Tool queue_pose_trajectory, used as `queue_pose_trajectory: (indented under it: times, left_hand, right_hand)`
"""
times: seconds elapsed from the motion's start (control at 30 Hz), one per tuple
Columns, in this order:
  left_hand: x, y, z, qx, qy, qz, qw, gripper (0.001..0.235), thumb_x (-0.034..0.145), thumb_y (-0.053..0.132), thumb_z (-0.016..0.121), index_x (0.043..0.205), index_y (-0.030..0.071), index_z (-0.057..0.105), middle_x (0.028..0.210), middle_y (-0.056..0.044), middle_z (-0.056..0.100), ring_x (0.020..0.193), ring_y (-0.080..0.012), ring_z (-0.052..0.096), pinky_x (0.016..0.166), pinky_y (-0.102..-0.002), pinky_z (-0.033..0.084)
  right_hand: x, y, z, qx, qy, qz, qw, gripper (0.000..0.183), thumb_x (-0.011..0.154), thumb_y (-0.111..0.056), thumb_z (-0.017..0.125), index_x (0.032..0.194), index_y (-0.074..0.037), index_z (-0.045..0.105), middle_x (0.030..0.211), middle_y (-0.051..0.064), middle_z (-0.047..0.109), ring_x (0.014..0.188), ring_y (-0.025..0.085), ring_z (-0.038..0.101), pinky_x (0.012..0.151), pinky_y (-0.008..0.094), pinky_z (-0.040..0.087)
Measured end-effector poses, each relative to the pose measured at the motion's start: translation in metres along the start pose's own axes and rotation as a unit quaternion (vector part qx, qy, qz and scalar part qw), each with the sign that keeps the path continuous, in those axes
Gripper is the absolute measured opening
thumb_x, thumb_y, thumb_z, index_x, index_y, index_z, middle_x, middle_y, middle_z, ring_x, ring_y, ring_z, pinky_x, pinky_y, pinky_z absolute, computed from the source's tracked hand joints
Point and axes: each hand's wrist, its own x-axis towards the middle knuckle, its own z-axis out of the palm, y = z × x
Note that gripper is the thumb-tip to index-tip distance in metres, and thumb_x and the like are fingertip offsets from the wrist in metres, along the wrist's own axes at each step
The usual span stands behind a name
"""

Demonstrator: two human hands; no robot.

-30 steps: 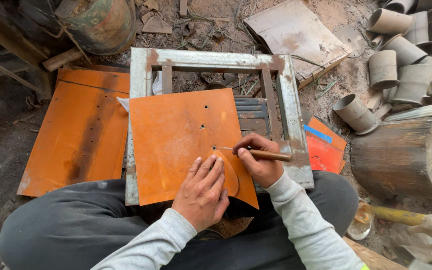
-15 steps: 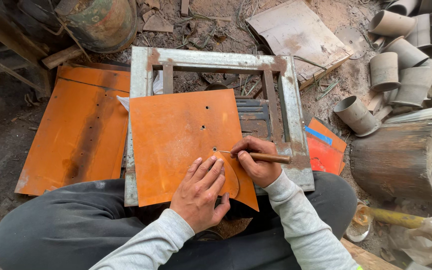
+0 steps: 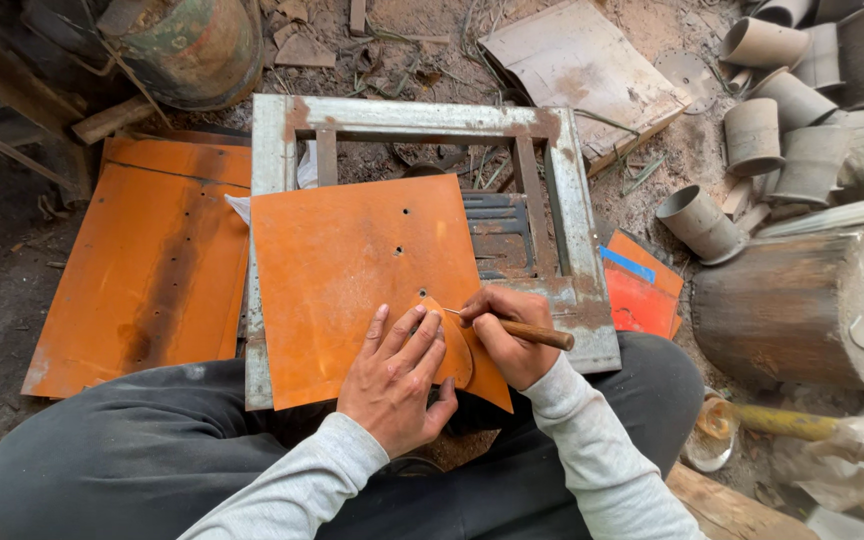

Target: The person uses a small curved template and a pointed awl to mark and punch holes in an orange sheet. They repeatedly position the template, trace its outline, and punch holes at marked points, then remove the template and repeat the process on the same sheet.

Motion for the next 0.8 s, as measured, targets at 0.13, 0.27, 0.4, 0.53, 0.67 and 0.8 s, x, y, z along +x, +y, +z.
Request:
queue_pose_trajectory:
  times: [0.13, 0.27, 0.4, 0.53, 0.67, 0.8]
  left_hand:
    - [0.0, -0.001, 0.001, -0.003, 0.002, -0.002, 1.0, 0.052, 0.08, 0.031, 0.066, 0.118, -0.004, 0.067, 0.14, -0.021, 0.056, 0.139, -0.0348, 0.044, 0.118, -0.058, 0.027]
    - [0.0, 0.0, 0.003, -0.005, 0.006, -0.004, 1.0, 0.051, 0.081, 0.031, 0.066, 0.118, -0.004, 0.067, 0.139, -0.021, 0.056, 0.139, -0.0346, 0.043, 0.119, -0.058, 0.026]
    - [-0.001, 0.0, 0.003, -0.006, 0.01, -0.005, 1.0, 0.051, 0.08, 0.031, 0.066, 0.117, -0.005, 0.067, 0.139, -0.021, 0.056, 0.139, -0.0347, 0.044, 0.119, -0.058, 0.026]
    - [-0.001, 0.0, 0.005, -0.004, 0.019, -0.004, 1.0, 0.051, 0.081, 0.031, 0.066, 0.118, -0.005, 0.066, 0.139, -0.021, 0.056, 0.139, -0.0346, 0.044, 0.12, -0.057, 0.026]
    - [0.0, -0.002, 0.002, -0.031, 0.018, -0.014, 0.999, 0.05, 0.081, 0.03, 0.068, 0.119, -0.003, 0.067, 0.139, -0.02, 0.057, 0.137, -0.0347, 0.045, 0.119, -0.058, 0.025]
    - [0.004, -0.009, -0.006, -0.037, -0.009, -0.009, 0.999, 0.041, 0.083, 0.027, 0.069, 0.12, 0.008, 0.071, 0.136, -0.015, 0.059, 0.134, -0.0327, 0.048, 0.116, -0.06, 0.027]
  right_hand:
    - [-0.023, -0.007, -0.001, -0.031, 0.031, -0.024, 0.999, 0.015, 0.085, 0.002, 0.052, 0.087, 0.005, 0.067, 0.083, 0.011, 0.073, 0.074, 0.014, 0.069, 0.069, 0.027, 0.056]
    - [-0.049, -0.019, 0.005, -0.067, 0.078, -0.031, 0.994, 0.013, 0.083, 0.003, 0.053, 0.087, 0.005, 0.065, 0.083, 0.012, 0.073, 0.075, 0.016, 0.071, 0.071, 0.028, 0.057]
    - [-0.077, -0.032, 0.02, -0.083, 0.135, -0.012, 0.987, 0.01, 0.083, 0.003, 0.056, 0.086, 0.004, 0.065, 0.084, 0.013, 0.072, 0.071, 0.016, 0.07, 0.067, 0.027, 0.056]
    - [-0.113, -0.04, 0.035, -0.043, 0.107, 0.047, 0.992, 0.009, 0.083, 0.002, 0.057, 0.085, 0.003, 0.067, 0.079, 0.012, 0.072, 0.067, 0.017, 0.068, 0.065, 0.028, 0.055]
    - [-0.126, -0.044, 0.015, 0.079, 0.065, 0.007, 0.995, 0.013, 0.084, 0.001, 0.057, 0.089, 0.004, 0.069, 0.084, 0.014, 0.073, 0.077, 0.019, 0.069, 0.073, 0.031, 0.056]
    - [-0.111, -0.047, -0.004, -0.002, 0.041, -0.106, 0.993, 0.012, 0.085, 0.001, 0.058, 0.092, 0.001, 0.068, 0.089, 0.013, 0.074, 0.087, 0.022, 0.07, 0.082, 0.033, 0.057]
